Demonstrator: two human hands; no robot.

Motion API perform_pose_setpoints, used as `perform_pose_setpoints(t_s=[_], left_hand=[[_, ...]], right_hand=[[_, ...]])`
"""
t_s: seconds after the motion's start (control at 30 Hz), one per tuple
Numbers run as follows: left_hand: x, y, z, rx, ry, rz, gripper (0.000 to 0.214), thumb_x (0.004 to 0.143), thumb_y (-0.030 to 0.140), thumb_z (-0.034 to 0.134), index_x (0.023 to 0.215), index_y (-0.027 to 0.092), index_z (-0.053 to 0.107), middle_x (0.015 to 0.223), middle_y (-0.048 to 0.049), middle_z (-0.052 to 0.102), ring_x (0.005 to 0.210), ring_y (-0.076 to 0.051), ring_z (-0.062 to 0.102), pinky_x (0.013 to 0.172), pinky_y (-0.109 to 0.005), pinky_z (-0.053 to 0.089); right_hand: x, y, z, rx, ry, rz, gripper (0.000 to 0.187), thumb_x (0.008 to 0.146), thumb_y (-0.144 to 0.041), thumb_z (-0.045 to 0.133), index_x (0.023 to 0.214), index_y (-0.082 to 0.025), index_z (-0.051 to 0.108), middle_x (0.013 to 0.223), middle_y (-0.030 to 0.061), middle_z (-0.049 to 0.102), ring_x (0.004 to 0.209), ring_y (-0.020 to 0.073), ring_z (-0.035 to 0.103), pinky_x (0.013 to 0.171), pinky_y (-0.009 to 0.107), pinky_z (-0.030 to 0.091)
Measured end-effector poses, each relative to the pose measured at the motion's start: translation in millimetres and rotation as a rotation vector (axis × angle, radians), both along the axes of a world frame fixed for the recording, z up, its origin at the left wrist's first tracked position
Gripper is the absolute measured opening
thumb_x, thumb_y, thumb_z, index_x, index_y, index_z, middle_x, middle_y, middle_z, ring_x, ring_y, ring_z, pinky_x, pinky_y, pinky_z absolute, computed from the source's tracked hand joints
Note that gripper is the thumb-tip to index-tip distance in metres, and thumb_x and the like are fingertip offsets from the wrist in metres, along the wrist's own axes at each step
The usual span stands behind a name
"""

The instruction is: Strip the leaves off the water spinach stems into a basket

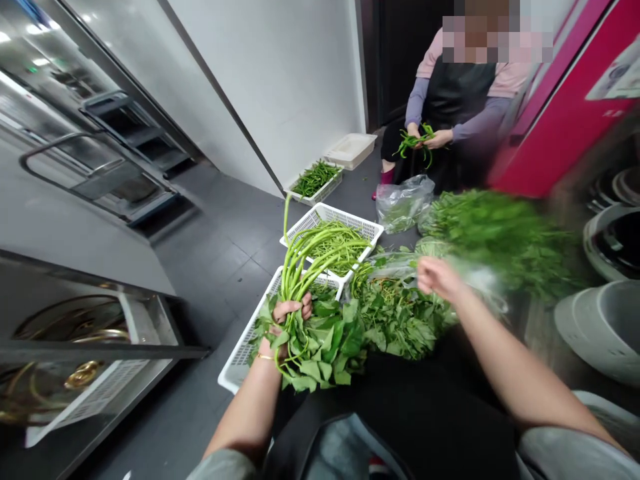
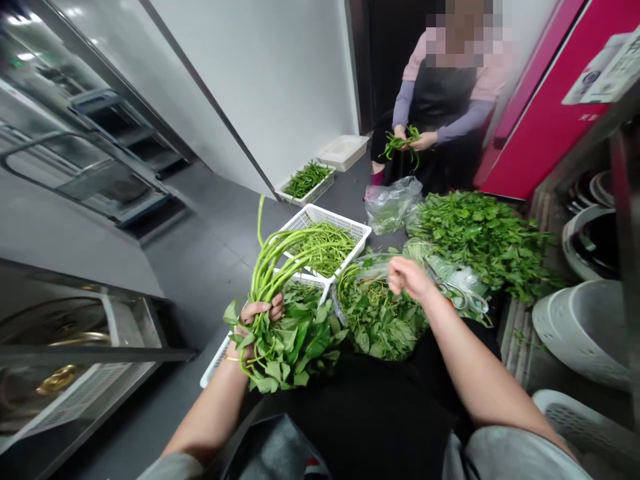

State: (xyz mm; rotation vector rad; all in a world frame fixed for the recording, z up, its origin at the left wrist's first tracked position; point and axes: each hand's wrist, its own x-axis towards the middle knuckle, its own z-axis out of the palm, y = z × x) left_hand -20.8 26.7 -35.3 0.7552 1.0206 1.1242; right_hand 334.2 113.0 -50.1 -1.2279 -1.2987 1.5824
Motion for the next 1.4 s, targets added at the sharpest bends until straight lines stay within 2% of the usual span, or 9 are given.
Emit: perform_pose_setpoints(t_s=[0.13,0.3,0.5,0.67,0.77,0.93,1.03,1.2,1.4], left_hand=[[18,5,-0.1,0.045,-0.077,-0.111,0.025,0.061,0.037,0.065,0.070,0.015,0.058,0.051,0.0032,0.037,0.046,-0.008,0.030,0.043,-0.023,0.028],[52,2,-0.5,0.071,0.002,-0.166,0.020,0.066,0.032,0.067,0.079,0.017,0.063,0.065,-0.0034,0.056,0.054,-0.013,0.046,0.050,-0.026,0.039],[43,8,-0.9,0.242,0.285,0.037,0.037,0.055,0.019,0.076,0.089,0.017,0.063,0.073,-0.0008,0.063,0.063,-0.013,0.055,0.061,-0.025,0.046],[43,12,-7.5,0.415,0.593,-0.009,0.048,0.058,0.011,0.064,0.106,0.015,0.062,0.086,-0.0039,0.066,0.077,-0.020,0.060,0.077,-0.033,0.047],[60,13,-10.1,0.599,0.870,-0.067,0.064,0.057,0.008,0.059,0.121,0.019,0.058,0.106,-0.0083,0.063,0.097,-0.026,0.058,0.091,-0.039,0.043],[82,13,-7.8,0.743,1.424,-0.319,0.073,0.066,0.011,0.056,0.137,0.022,0.043,0.103,-0.0119,0.058,0.083,-0.026,0.058,0.075,-0.037,0.048],[85,10,-8.1,0.816,1.586,-0.378,0.072,0.067,0.009,0.054,0.137,0.021,0.042,0.103,-0.0133,0.056,0.079,-0.025,0.057,0.074,-0.036,0.047],[73,7,-11.3,0.744,1.571,-0.271,0.078,0.065,0.005,0.052,0.140,0.021,0.037,0.103,-0.0124,0.055,0.080,-0.024,0.056,0.076,-0.036,0.047],[69,26,-12.8,0.524,1.021,0.166,0.083,0.064,0.011,0.059,0.142,0.019,0.031,0.096,-0.0072,0.061,0.077,-0.022,0.058,0.080,-0.035,0.046]], right_hand=[[-24,-6,-17.5,-0.027,-0.166,0.024,0.030,0.059,-0.038,0.074,0.075,-0.021,0.055,0.058,-0.0002,0.058,0.053,0.0140,0.054,0.052,0.027,0.043],[-86,-19,18.4,0.031,0.191,0.135,0.037,0.069,-0.054,0.064,0.085,-0.022,0.055,0.079,0.0016,0.063,0.066,0.0155,0.061,0.055,0.028,0.048],[-17,-19,36.3,0.176,0.160,0.001,0.055,0.076,-0.068,0.044,0.049,-0.025,0.023,0.038,-0.0088,0.016,0.032,0.0063,0.015,0.036,0.023,0.018],[46,-16,9.9,0.351,-0.635,-0.173,0.054,0.085,-0.060,0.030,0.057,-0.023,0.057,0.050,0.0026,0.054,0.047,0.0143,0.049,0.053,0.027,0.043],[24,-32,24.8,0.449,-0.777,-0.165,0.037,0.081,-0.049,0.051,0.082,-0.016,0.068,0.077,0.0094,0.067,0.071,0.0194,0.060,0.072,0.031,0.047],[-42,-52,81.1,0.934,-0.793,-0.021,0.047,0.078,-0.049,0.061,0.115,-0.020,0.061,0.103,0.0135,0.061,0.092,0.0271,0.056,0.080,0.038,0.046],[-48,-27,77.7,0.877,-0.897,0.152,0.028,0.087,-0.041,0.051,0.090,-0.021,0.069,0.083,0.0096,0.063,0.075,0.0216,0.057,0.069,0.034,0.046],[17,22,32.5,0.691,-1.076,-0.284,0.040,0.092,-0.036,0.036,0.082,-0.017,0.069,0.085,0.0119,0.068,0.078,0.0219,0.060,0.072,0.031,0.044],[37,3,4.6,0.196,-1.186,0.161,0.054,0.063,-0.056,0.070,0.093,-0.011,0.070,0.099,0.0207,0.068,0.095,0.0348,0.062,0.080,0.041,0.046]])
